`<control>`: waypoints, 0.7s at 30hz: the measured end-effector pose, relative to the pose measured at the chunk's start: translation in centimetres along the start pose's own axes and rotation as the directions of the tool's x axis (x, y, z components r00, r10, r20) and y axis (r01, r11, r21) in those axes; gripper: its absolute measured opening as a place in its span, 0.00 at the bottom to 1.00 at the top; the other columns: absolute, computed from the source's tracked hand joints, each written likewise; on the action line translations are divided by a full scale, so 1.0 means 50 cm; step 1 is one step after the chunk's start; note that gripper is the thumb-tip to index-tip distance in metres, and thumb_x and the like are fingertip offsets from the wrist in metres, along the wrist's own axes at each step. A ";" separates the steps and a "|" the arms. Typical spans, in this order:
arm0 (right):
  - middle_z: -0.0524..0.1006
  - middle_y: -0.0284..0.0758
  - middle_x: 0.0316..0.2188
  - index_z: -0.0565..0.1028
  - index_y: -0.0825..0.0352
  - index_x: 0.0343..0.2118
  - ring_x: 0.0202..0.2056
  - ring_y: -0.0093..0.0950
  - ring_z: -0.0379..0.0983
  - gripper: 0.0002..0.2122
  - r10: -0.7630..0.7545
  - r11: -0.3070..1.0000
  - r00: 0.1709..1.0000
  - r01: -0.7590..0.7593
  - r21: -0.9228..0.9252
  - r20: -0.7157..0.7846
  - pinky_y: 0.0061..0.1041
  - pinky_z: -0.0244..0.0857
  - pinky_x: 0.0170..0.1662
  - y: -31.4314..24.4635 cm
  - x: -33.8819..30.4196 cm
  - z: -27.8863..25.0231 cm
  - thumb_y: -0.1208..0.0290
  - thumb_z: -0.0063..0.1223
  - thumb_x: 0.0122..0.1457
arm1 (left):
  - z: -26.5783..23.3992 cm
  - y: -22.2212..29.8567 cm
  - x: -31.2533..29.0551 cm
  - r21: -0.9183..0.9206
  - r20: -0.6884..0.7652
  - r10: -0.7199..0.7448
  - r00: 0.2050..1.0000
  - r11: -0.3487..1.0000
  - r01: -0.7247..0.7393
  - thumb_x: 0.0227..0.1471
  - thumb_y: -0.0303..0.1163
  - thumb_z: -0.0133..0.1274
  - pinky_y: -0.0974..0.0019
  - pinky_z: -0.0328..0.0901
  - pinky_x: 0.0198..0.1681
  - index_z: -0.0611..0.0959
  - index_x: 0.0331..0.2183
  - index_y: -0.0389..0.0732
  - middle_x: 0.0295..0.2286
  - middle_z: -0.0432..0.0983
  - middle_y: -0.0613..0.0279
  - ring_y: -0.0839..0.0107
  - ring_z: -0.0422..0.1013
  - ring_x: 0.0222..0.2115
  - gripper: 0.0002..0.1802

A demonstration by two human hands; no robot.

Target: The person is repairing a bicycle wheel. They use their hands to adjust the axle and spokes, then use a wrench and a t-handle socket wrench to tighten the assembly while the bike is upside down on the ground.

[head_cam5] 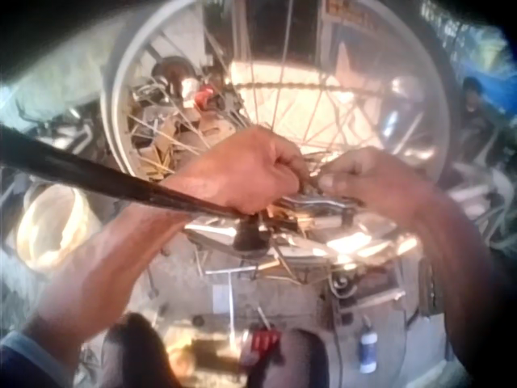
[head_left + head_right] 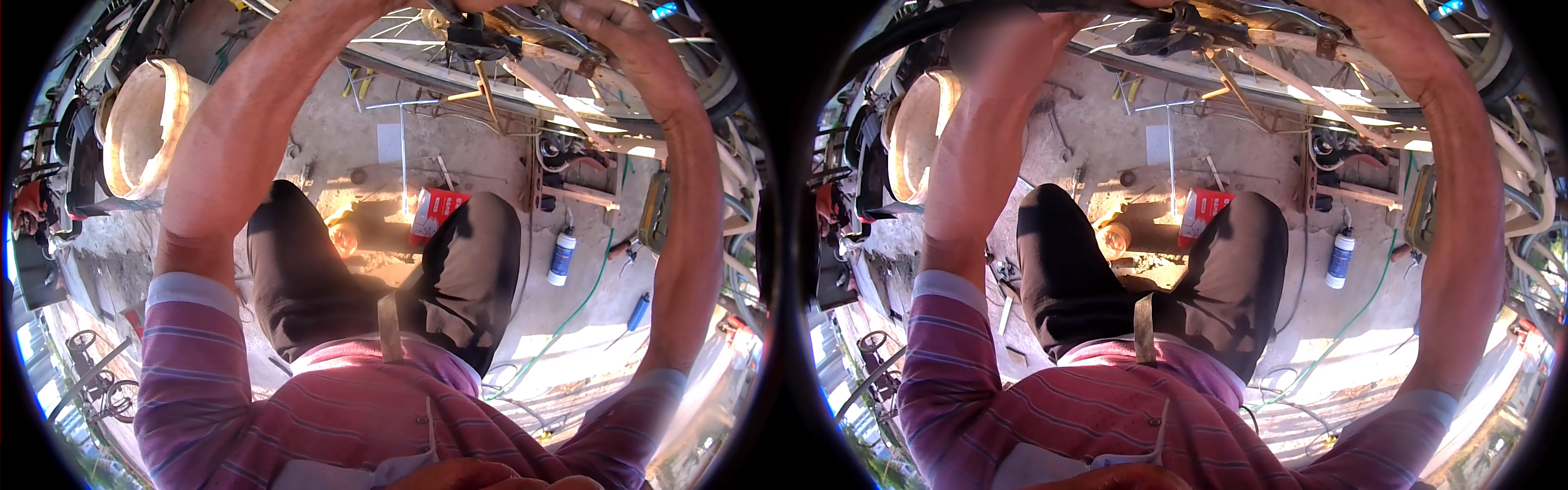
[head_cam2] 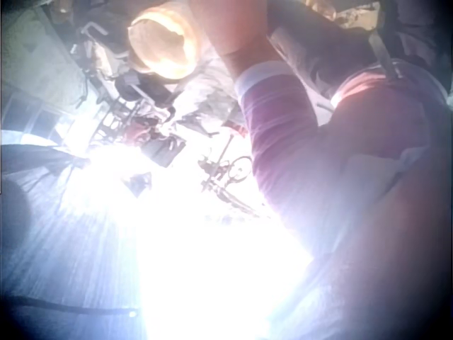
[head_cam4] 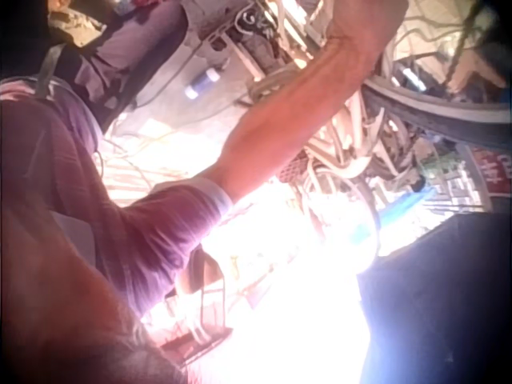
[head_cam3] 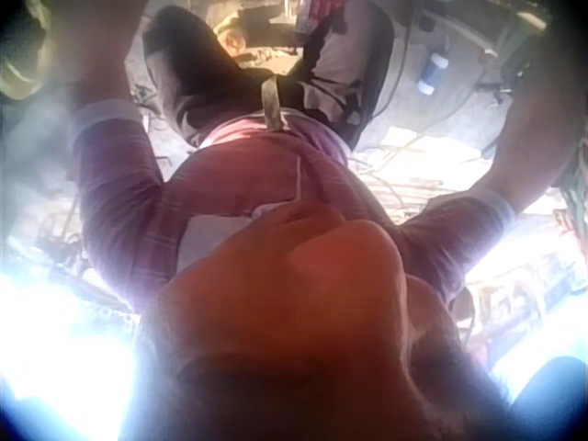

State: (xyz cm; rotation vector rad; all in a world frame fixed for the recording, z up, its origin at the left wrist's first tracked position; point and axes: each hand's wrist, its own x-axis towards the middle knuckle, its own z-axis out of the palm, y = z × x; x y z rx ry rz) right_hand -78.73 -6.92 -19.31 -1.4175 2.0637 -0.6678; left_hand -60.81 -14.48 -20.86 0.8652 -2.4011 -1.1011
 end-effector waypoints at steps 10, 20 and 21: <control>0.82 0.38 0.41 0.80 0.69 0.47 0.38 0.30 0.78 0.12 -0.206 0.975 0.974 0.212 -0.062 0.092 0.31 0.73 0.45 0.020 -0.031 -0.006 0.67 0.56 0.67 | -0.006 0.008 -0.001 -0.064 0.068 -0.021 0.997 0.998 0.025 0.59 0.26 0.51 0.70 0.62 0.20 0.87 0.39 0.33 0.25 0.80 0.60 0.79 0.65 0.17 0.12; 0.81 0.41 0.44 0.78 0.69 0.52 0.36 0.30 0.78 0.15 -0.288 0.951 0.952 0.297 -0.089 0.106 0.27 0.74 0.43 0.031 -0.020 -0.011 0.72 0.59 0.64 | -0.009 0.004 -0.004 0.043 0.066 0.020 0.998 0.999 -0.023 0.60 0.28 0.50 0.69 0.63 0.23 0.87 0.40 0.34 0.25 0.80 0.61 0.78 0.67 0.19 0.13; 0.81 0.41 0.44 0.78 0.69 0.52 0.36 0.29 0.78 0.14 -0.294 0.945 0.952 0.302 -0.128 0.081 0.27 0.74 0.42 0.030 -0.025 -0.009 0.73 0.59 0.64 | -0.009 0.006 -0.006 0.057 0.048 0.041 0.998 0.997 -0.043 0.60 0.28 0.50 0.69 0.64 0.23 0.87 0.40 0.35 0.25 0.80 0.62 0.78 0.67 0.19 0.13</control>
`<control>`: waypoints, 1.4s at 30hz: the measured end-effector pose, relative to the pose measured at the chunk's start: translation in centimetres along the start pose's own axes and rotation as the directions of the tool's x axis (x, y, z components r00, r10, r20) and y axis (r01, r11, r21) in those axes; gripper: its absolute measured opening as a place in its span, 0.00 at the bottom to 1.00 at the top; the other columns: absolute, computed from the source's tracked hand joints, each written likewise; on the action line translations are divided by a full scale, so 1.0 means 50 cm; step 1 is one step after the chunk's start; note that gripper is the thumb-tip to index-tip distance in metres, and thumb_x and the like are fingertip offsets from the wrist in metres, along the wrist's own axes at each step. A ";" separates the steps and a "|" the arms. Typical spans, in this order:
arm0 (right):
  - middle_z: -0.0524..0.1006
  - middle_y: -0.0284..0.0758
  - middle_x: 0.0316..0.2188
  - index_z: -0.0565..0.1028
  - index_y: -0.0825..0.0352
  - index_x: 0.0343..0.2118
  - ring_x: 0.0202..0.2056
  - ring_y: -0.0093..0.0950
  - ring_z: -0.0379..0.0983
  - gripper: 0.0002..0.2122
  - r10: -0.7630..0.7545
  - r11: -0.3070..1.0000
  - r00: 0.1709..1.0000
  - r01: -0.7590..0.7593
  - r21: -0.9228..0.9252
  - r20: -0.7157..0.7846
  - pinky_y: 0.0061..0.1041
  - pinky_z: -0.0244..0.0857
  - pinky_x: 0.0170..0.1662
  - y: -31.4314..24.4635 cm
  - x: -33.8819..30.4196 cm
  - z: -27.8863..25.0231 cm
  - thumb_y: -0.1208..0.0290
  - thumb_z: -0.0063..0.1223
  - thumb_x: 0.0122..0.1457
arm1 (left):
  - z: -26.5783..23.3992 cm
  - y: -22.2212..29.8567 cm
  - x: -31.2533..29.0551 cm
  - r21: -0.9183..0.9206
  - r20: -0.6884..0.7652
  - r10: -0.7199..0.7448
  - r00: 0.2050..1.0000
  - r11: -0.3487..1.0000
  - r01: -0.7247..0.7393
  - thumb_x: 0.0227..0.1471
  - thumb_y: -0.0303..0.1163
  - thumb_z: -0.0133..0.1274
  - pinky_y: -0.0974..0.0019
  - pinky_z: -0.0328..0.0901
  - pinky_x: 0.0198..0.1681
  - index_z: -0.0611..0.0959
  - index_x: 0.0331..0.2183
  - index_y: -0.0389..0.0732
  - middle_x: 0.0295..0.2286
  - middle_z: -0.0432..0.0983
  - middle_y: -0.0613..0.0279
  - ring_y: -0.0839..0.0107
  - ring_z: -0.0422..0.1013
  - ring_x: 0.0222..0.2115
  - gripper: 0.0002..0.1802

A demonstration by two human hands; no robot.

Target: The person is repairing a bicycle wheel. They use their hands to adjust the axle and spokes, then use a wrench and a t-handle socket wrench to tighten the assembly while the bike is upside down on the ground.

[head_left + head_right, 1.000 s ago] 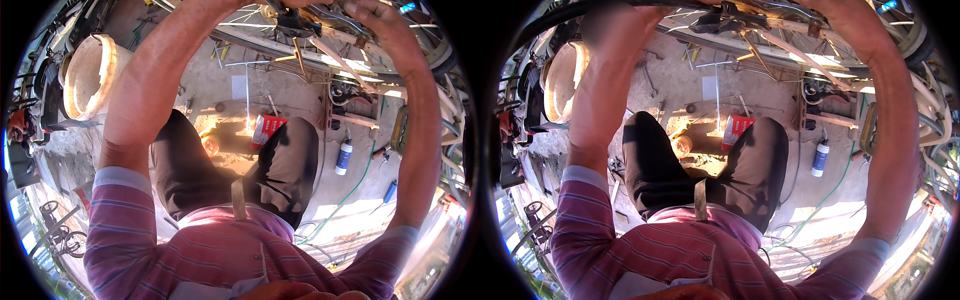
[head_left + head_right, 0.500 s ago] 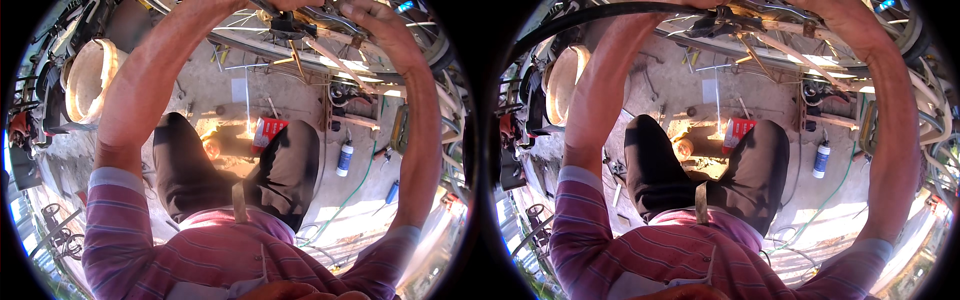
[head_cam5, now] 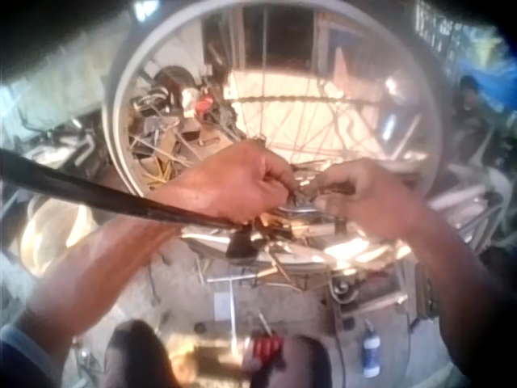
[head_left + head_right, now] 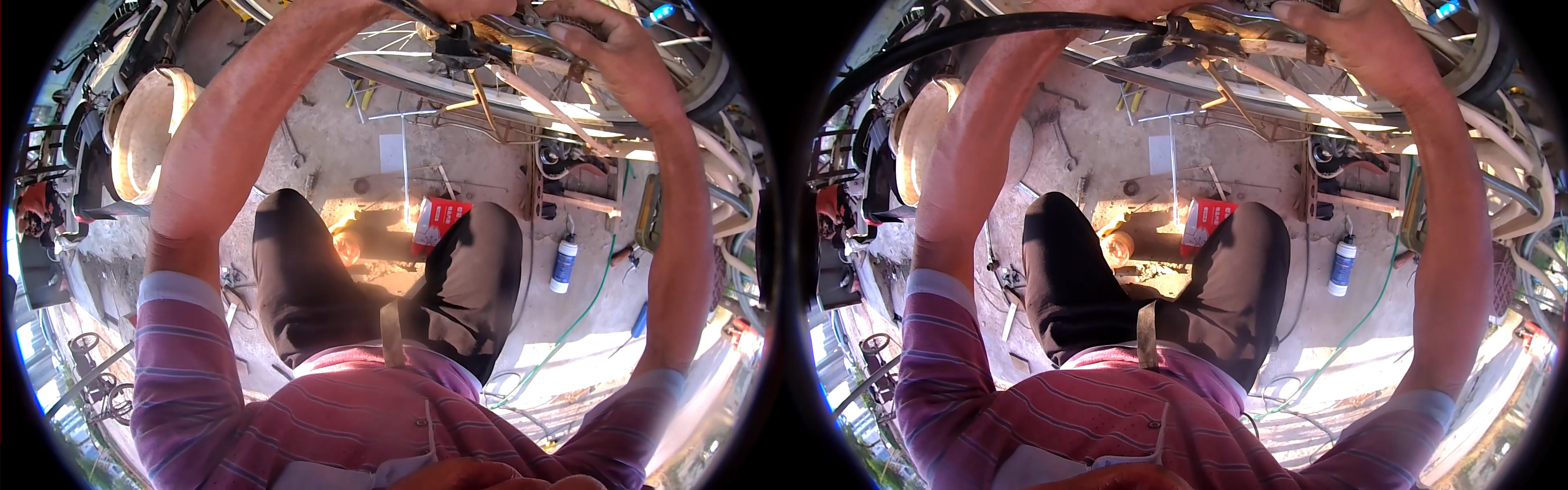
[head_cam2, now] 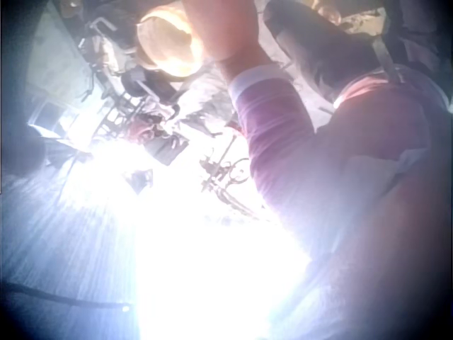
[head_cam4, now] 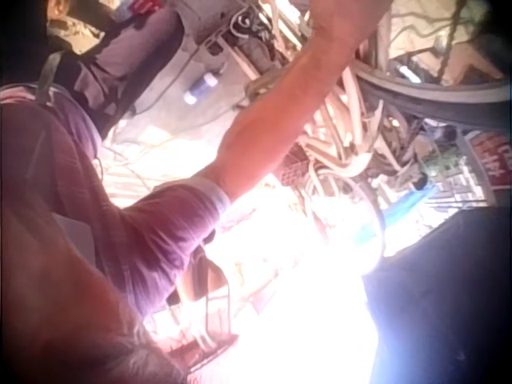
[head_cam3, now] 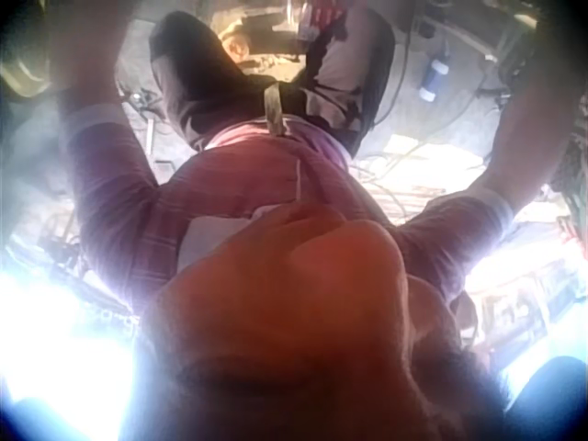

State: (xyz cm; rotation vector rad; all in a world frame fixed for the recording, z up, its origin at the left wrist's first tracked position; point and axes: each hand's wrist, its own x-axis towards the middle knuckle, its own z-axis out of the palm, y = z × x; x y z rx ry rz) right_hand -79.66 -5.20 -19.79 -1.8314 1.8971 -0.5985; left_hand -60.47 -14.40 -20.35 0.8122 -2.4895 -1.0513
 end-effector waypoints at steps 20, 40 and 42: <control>0.80 0.42 0.45 0.78 0.69 0.51 0.33 0.28 0.77 0.13 0.095 0.991 0.995 -0.097 0.092 0.028 0.28 0.75 0.42 0.008 0.019 -0.010 0.72 0.57 0.65 | -0.026 0.036 -0.006 0.039 0.173 -0.154 0.973 0.988 0.150 0.65 0.30 0.47 0.70 0.62 0.24 0.84 0.44 0.36 0.30 0.78 0.60 0.78 0.63 0.21 0.13; 0.78 0.44 0.49 0.77 0.69 0.53 0.36 0.29 0.78 0.14 0.069 0.997 0.997 -0.070 -0.036 -0.020 0.29 0.76 0.45 -0.025 -0.020 -0.011 0.69 0.53 0.68 | -0.013 0.042 0.014 0.114 0.115 -0.147 0.982 0.984 0.134 0.62 0.32 0.51 0.60 0.67 0.33 0.84 0.36 0.39 0.27 0.78 0.60 0.71 0.71 0.26 0.09; 0.78 0.43 0.49 0.77 0.69 0.52 0.36 0.30 0.78 0.14 0.079 0.995 0.996 -0.082 0.049 0.049 0.29 0.76 0.45 -0.018 -0.017 -0.024 0.69 0.53 0.68 | -0.007 0.060 0.018 0.150 0.106 -0.122 0.987 0.983 0.106 0.62 0.32 0.50 0.59 0.68 0.35 0.83 0.35 0.39 0.27 0.77 0.60 0.70 0.72 0.27 0.09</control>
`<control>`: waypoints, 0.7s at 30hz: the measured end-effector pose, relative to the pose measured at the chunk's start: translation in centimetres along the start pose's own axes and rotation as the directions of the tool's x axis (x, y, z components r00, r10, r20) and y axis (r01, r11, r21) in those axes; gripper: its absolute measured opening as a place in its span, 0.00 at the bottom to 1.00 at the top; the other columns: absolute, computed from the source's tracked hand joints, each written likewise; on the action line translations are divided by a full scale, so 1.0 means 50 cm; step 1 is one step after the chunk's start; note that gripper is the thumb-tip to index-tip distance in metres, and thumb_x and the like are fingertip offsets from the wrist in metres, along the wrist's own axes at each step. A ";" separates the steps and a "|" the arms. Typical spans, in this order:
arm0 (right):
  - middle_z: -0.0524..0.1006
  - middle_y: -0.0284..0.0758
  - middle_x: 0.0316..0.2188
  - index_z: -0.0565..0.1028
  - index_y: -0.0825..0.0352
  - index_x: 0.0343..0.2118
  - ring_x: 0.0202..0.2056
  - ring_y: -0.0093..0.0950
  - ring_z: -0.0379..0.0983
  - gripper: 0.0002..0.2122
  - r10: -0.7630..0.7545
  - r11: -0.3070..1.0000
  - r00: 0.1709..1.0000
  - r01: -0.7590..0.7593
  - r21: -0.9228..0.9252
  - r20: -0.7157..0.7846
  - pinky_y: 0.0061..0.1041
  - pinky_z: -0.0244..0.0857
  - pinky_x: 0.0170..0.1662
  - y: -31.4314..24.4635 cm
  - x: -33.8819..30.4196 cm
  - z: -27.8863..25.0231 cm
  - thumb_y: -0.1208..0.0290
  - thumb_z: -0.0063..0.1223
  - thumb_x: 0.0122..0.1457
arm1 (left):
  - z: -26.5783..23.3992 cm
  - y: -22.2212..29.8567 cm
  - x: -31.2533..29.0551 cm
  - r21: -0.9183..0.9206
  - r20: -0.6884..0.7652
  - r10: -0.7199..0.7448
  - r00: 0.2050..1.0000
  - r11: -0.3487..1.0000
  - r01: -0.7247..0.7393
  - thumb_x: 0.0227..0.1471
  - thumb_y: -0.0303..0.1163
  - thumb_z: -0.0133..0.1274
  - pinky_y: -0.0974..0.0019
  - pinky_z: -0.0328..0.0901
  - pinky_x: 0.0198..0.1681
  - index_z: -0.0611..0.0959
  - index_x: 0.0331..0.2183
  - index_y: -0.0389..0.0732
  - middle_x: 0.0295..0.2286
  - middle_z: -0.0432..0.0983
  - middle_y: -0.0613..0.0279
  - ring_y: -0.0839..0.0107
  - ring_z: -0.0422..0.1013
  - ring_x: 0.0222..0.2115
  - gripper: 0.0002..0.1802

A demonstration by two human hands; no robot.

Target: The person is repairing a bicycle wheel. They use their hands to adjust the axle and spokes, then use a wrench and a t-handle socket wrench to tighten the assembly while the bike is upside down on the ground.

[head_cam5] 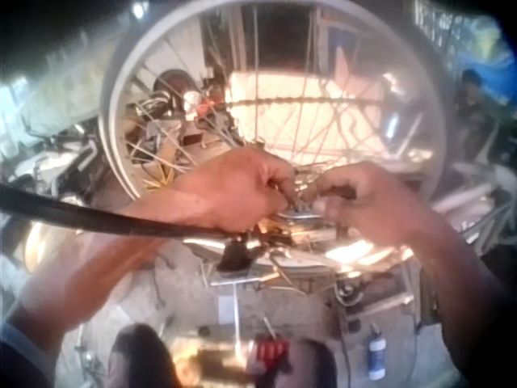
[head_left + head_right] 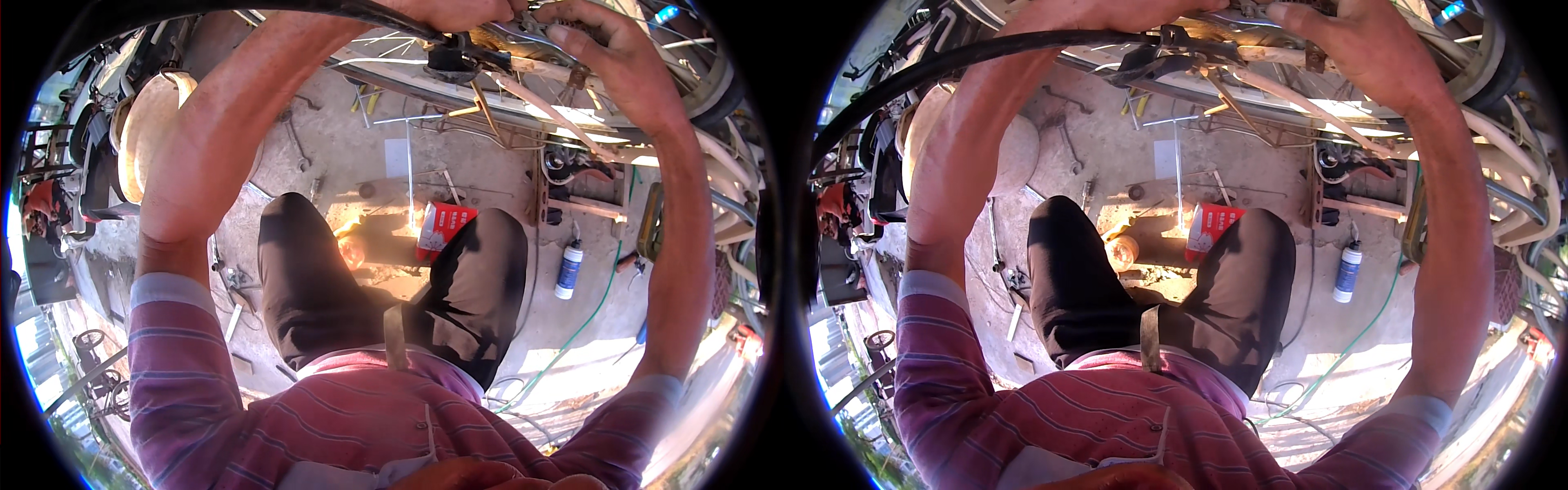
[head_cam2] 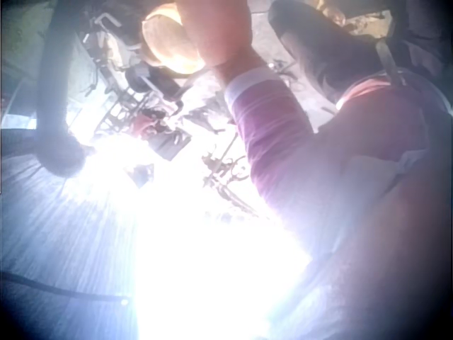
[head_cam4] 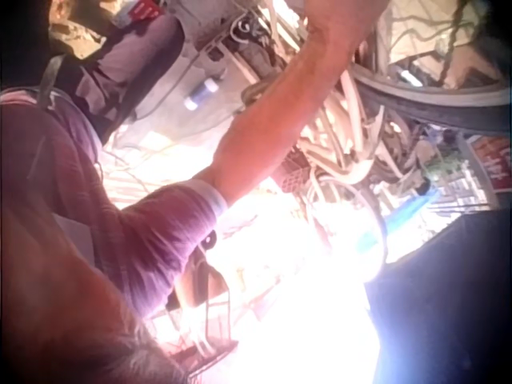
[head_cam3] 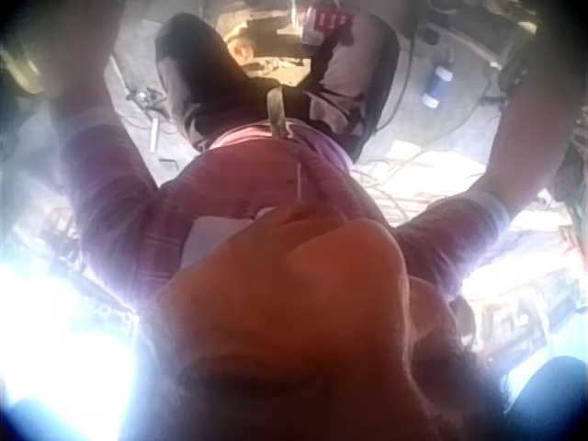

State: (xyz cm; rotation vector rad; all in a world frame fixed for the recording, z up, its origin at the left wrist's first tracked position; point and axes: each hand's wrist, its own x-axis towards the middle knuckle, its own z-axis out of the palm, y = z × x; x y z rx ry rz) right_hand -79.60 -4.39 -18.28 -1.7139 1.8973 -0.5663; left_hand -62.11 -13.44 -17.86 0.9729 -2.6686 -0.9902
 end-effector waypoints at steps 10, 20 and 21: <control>0.79 0.43 0.47 0.77 0.70 0.52 0.39 0.32 0.78 0.13 -0.015 0.996 0.996 0.007 0.090 0.091 0.30 0.76 0.45 0.007 0.018 -0.015 0.71 0.53 0.67 | 0.002 -0.004 -0.004 0.053 -0.047 -0.058 0.997 0.997 0.061 0.62 0.30 0.50 0.58 0.69 0.39 0.84 0.37 0.39 0.32 0.79 0.56 0.68 0.73 0.31 0.09; 0.79 0.43 0.47 0.76 0.71 0.52 0.39 0.32 0.78 0.13 -0.075 0.988 0.991 0.058 0.141 0.113 0.30 0.77 0.45 0.003 0.033 0.006 0.73 0.53 0.67 | 0.008 -0.015 -0.036 -0.079 -0.079 -0.118 0.990 0.991 0.112 0.63 0.34 0.53 0.62 0.70 0.37 0.85 0.38 0.39 0.33 0.78 0.59 0.73 0.71 0.28 0.10; 0.79 0.44 0.47 0.76 0.71 0.52 0.39 0.32 0.78 0.13 -0.046 0.990 0.993 0.031 0.139 0.106 0.30 0.77 0.45 0.004 0.029 0.001 0.73 0.53 0.67 | 0.010 -0.020 -0.027 -0.076 -0.079 -0.048 0.996 0.996 0.042 0.63 0.34 0.53 0.62 0.70 0.37 0.85 0.38 0.39 0.32 0.78 0.59 0.74 0.70 0.28 0.10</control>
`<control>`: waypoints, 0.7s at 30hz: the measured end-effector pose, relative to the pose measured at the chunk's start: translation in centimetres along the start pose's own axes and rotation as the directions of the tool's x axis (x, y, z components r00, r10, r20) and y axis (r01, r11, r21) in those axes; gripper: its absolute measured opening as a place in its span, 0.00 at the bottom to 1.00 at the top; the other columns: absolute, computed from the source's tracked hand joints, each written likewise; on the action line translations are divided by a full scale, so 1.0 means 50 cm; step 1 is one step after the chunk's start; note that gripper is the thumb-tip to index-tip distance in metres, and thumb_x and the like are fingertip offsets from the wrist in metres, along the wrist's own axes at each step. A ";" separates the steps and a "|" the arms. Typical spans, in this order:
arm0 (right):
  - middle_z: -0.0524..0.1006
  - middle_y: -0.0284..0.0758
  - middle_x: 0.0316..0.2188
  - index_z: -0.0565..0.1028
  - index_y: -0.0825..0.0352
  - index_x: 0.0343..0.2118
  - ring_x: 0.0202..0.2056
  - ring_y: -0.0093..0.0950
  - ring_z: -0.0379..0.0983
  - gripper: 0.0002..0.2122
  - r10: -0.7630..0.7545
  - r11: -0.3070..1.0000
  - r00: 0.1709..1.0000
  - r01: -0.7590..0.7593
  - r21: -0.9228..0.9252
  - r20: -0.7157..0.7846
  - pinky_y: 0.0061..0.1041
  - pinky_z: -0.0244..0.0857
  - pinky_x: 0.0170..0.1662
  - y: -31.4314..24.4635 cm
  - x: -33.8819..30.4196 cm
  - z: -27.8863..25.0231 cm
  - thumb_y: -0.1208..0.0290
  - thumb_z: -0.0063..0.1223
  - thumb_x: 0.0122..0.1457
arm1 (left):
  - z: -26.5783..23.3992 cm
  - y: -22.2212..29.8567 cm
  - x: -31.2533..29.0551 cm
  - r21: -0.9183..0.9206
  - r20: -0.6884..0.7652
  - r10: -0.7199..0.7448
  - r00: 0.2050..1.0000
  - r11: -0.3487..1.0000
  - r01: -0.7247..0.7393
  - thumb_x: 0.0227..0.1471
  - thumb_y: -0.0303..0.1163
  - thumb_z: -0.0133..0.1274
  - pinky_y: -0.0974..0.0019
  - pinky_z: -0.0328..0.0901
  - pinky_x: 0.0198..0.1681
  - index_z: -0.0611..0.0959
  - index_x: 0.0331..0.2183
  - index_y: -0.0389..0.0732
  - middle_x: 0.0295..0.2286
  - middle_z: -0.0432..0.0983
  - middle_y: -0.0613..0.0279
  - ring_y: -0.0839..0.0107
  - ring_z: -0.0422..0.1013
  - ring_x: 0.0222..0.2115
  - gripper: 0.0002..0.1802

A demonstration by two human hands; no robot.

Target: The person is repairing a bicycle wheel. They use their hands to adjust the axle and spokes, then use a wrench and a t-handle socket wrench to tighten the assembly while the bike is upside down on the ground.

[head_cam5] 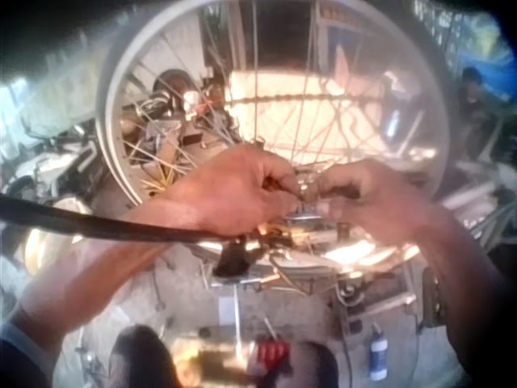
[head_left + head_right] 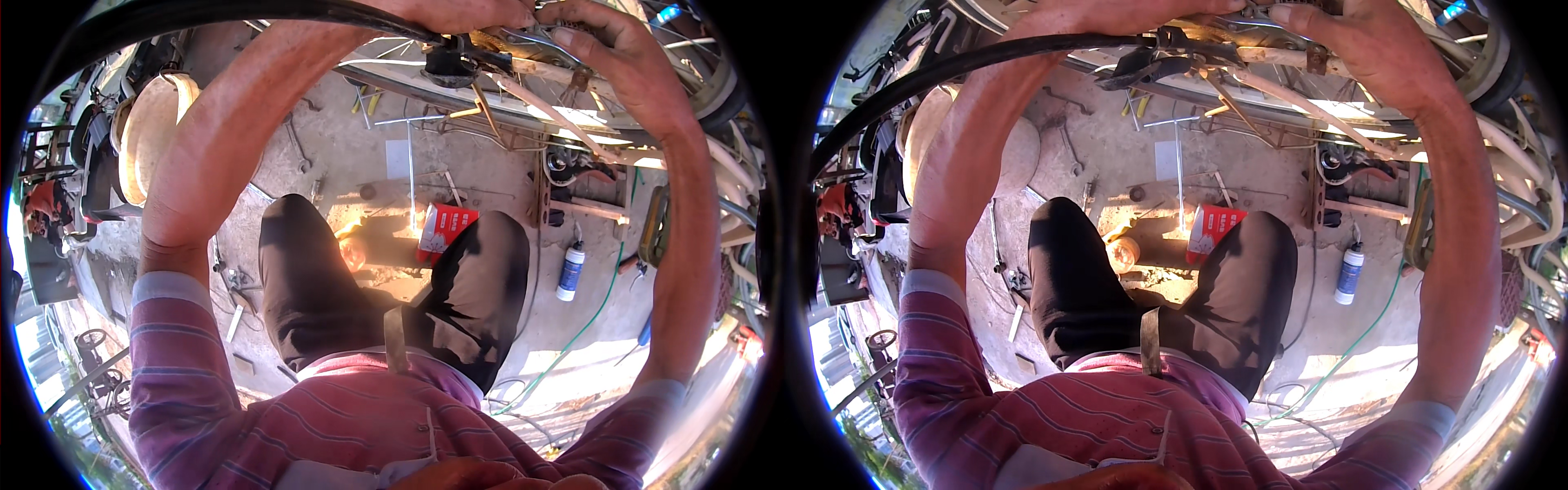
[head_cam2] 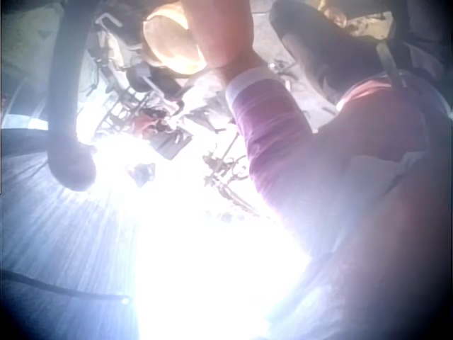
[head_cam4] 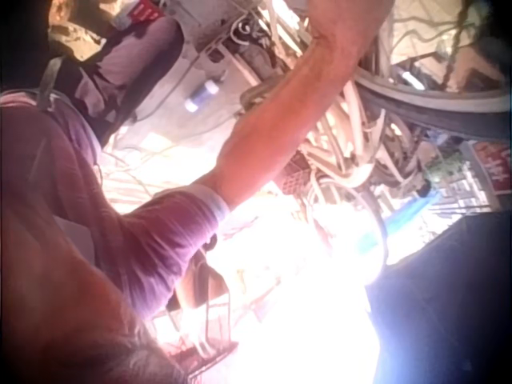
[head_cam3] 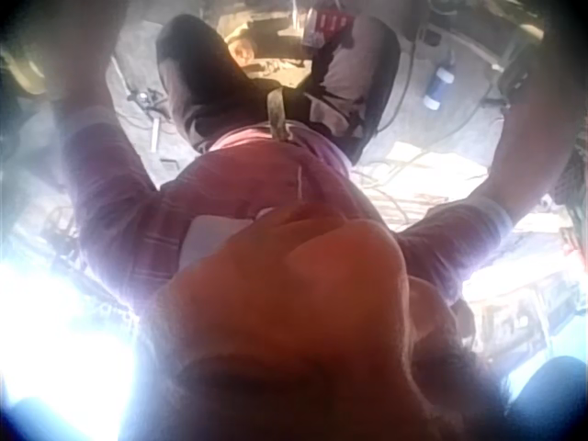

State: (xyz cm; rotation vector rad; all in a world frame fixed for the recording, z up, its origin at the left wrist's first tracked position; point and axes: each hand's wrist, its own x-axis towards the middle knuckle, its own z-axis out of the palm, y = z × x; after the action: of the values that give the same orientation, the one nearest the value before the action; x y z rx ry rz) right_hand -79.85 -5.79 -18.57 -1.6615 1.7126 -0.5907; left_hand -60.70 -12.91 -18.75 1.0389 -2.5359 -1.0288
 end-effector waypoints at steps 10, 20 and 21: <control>0.80 0.43 0.43 0.77 0.72 0.47 0.37 0.31 0.79 0.11 0.010 0.996 0.992 -0.021 -0.091 -0.130 0.27 0.77 0.42 0.014 -0.011 0.024 0.74 0.55 0.65 | 0.006 0.041 0.027 0.039 0.103 -0.158 0.982 0.987 0.154 0.66 0.37 0.51 0.64 0.69 0.37 0.83 0.38 0.41 0.31 0.75 0.62 0.74 0.68 0.28 0.11; 0.81 0.44 0.45 0.77 0.70 0.49 0.42 0.34 0.80 0.12 0.089 0.989 0.985 -0.106 -0.107 -0.149 0.30 0.75 0.48 -0.019 -0.025 0.020 0.72 0.57 0.65 | -0.001 -0.003 0.047 0.039 0.123 -0.094 0.988 0.995 0.090 0.65 0.35 0.52 0.61 0.70 0.41 0.84 0.43 0.39 0.37 0.79 0.58 0.69 0.73 0.34 0.12; 0.81 0.44 0.46 0.77 0.70 0.49 0.43 0.34 0.79 0.12 0.116 0.988 0.985 -0.127 -0.087 -0.128 0.31 0.74 0.49 -0.016 -0.018 0.011 0.72 0.57 0.65 | 0.000 0.001 0.048 0.049 0.106 -0.093 0.990 0.995 0.089 0.64 0.35 0.53 0.61 0.71 0.42 0.84 0.44 0.39 0.36 0.80 0.57 0.68 0.75 0.35 0.12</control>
State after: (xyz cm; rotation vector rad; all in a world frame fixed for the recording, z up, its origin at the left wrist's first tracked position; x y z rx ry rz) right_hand -78.93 -4.90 -18.24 -1.5998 1.9429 -0.5718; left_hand -62.46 -14.51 -18.89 1.1506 -2.6296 -1.0854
